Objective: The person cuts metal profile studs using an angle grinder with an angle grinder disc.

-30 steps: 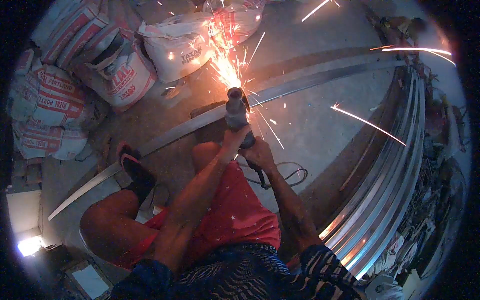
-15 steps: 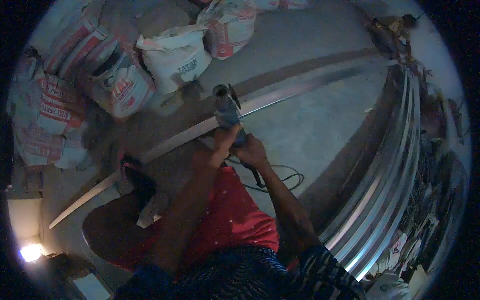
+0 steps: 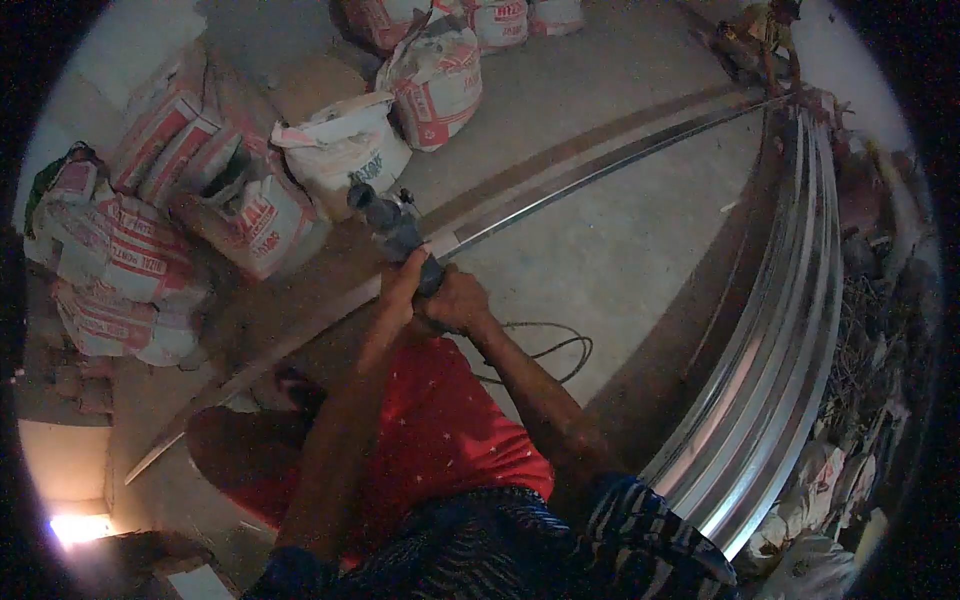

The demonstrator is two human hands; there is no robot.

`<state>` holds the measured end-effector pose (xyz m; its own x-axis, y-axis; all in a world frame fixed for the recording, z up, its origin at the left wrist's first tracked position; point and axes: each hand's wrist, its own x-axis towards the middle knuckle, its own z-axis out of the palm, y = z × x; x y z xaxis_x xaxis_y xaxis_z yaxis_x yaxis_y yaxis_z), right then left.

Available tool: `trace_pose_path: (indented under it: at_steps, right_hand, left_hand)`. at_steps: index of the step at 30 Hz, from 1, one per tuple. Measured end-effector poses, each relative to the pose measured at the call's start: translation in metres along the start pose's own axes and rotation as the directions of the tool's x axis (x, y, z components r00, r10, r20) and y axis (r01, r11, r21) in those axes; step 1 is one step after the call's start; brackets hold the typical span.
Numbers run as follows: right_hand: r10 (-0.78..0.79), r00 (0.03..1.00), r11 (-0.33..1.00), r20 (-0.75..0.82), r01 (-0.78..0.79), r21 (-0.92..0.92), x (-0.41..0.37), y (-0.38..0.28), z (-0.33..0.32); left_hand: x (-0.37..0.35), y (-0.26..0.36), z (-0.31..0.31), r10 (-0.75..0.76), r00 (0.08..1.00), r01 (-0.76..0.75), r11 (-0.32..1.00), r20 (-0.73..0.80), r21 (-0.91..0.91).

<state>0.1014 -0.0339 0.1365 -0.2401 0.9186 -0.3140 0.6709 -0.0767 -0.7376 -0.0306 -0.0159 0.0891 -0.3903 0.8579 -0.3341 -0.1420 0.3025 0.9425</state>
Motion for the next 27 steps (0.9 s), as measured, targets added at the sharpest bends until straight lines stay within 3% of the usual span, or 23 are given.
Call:
trace_pose_path:
  at_steps: [3,5,11,14,23,27]
  right_hand:
    - [-0.017,1.0,1.0,-0.004,0.017,0.003,-0.001,-0.005,-0.002]
    - [-0.036,0.996,0.999,-0.078,0.036,-0.002,0.0,0.003,0.006]
    - [-0.053,0.996,0.998,-0.066,0.055,0.027,-0.003,-0.002,0.007]
    - [-0.017,0.999,1.0,-0.037,0.018,0.011,-0.001,0.004,0.009]
    - [-0.013,1.0,1.0,-0.012,0.013,-0.02,-0.001,0.012,0.007]
    - [-0.026,1.0,0.999,-0.01,0.026,-0.022,-0.003,0.014,0.003]
  left_hand:
    - [-0.011,0.014,-0.002,0.026,0.999,-0.024,0.998,0.041,-0.053]
    - [-0.015,0.016,-0.002,0.004,0.997,0.001,0.997,0.076,-0.071]
    - [0.004,-0.001,-0.012,-0.093,0.983,0.098,0.995,0.16,-0.03]
    - [0.001,-0.004,-0.007,-0.113,0.99,0.112,0.994,0.082,0.014]
    - [-0.018,0.003,-0.003,-0.085,0.986,0.099,0.991,0.141,-0.095]
    - [-0.021,0.008,0.004,-0.117,0.993,0.117,0.993,0.008,0.003]
